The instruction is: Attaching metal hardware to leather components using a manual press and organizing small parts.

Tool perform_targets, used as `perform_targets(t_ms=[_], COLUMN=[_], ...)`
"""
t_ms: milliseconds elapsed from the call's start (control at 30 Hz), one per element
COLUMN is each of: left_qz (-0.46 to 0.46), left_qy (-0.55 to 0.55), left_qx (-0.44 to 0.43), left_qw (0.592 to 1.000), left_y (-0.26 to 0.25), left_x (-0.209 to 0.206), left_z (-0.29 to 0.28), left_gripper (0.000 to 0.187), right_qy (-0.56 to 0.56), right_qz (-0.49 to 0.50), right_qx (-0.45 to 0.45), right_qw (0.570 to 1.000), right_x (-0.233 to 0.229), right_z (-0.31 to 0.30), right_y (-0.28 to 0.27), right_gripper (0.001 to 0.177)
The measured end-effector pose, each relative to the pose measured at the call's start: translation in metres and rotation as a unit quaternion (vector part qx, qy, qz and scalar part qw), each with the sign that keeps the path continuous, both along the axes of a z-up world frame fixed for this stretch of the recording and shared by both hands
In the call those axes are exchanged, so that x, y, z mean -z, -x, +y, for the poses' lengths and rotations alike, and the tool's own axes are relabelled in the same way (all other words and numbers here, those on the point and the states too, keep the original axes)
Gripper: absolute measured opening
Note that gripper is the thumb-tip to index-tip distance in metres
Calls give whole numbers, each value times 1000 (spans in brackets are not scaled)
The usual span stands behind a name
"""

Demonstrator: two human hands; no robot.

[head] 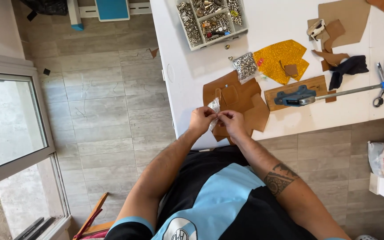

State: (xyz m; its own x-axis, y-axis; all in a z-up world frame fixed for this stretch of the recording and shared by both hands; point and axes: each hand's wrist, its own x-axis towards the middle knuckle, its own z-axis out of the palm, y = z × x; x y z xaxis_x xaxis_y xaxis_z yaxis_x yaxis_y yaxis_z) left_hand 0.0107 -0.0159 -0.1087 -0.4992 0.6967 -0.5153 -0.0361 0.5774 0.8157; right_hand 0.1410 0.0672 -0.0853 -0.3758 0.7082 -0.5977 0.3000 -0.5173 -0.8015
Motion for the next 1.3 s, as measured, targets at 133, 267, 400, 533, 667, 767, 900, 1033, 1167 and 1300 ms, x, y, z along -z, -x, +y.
perform_targets(t_ms=[133, 267, 400, 533, 667, 767, 900, 1033, 1167, 1300], left_qz=[65, 81, 97, 90, 86, 82, 77, 82, 68, 73], left_qy=[-51, -64, -75, -75, -83, -75, -66, -56, -57, -41], left_qx=[43, 55, 31, 49, 46, 40, 23, 26, 39, 49], left_qw=[996, 993, 992, 992, 992, 993, 995, 995, 995, 995], left_y=[-3, -3, 0, -8, -21, -25, -23, -23, -32, -35], left_x=[3, -7, -7, -9, -3, 3, 9, -4, -7, -7], left_z=[-7, -13, -15, -17, -11, -16, -12, -18, -20, -25], left_gripper=[9, 8, 10, 13, 15, 16, 19, 19, 19, 20], right_qy=[-70, -100, -303, -414, -454, -423, -466, -402, -393, -447], right_qz=[-39, -48, -126, -176, -231, -203, -222, -288, -291, -288], right_qx=[-26, -28, -145, -313, -374, -432, -457, -474, -455, -460], right_qw=[996, 993, 933, 836, 775, 770, 725, 729, 744, 712], right_x=[-25, 0, -24, -44, -43, -61, -75, -47, -46, -39], right_z=[3, 18, 24, 23, 33, 32, 34, 31, 28, 14], right_y=[6, 4, 0, -5, -2, -1, 2, -6, -4, 0], right_gripper=[12, 6, 4, 8, 12, 23, 18, 25, 25, 13])
